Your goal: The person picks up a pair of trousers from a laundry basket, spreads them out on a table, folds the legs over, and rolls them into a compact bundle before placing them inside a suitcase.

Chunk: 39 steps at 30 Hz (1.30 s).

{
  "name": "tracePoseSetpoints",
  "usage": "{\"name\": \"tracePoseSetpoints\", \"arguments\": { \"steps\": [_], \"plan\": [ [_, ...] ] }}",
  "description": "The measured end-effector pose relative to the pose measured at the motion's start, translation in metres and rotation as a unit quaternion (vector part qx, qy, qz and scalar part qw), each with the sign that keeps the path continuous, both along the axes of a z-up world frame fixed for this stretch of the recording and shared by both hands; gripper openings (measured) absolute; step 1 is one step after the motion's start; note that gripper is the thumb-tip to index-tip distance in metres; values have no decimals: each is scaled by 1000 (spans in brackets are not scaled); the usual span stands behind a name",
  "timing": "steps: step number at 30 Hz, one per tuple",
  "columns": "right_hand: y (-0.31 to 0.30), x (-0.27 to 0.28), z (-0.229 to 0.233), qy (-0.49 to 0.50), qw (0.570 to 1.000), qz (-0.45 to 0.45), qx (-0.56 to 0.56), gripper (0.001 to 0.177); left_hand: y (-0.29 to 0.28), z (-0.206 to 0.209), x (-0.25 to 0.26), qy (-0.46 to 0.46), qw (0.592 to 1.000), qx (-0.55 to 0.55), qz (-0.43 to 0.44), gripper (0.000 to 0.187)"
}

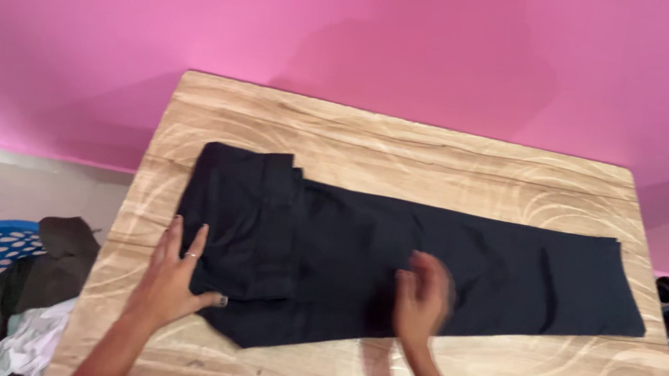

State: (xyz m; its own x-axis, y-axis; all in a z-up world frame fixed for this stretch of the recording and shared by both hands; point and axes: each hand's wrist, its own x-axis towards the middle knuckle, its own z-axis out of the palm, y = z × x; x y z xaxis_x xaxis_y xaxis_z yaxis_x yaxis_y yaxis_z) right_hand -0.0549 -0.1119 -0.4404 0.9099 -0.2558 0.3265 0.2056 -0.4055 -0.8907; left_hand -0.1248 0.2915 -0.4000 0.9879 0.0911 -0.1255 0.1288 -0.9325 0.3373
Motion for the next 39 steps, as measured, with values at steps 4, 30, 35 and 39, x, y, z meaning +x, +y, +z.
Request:
{"name": "tracePoseSetpoints", "arguments": {
  "steps": [4, 30, 35, 39],
  "plan": [
    [118, -12, 4, 248, 953, 176, 3, 59, -3, 5, -6, 8, 1000, 10, -21, 121],
    [157, -50, 4, 371, 921, 116, 2, 55, 12, 53, 15, 281, 948, 61, -137, 103],
    [178, -26, 36, 55, 954, 183, -232, 71, 21, -13, 44, 106, 979, -103, 137, 90],
    [195, 15, 3, 140, 913, 213, -318, 77, 29, -51, 52, -78, 983, -101, 135, 105]
  ]
}}
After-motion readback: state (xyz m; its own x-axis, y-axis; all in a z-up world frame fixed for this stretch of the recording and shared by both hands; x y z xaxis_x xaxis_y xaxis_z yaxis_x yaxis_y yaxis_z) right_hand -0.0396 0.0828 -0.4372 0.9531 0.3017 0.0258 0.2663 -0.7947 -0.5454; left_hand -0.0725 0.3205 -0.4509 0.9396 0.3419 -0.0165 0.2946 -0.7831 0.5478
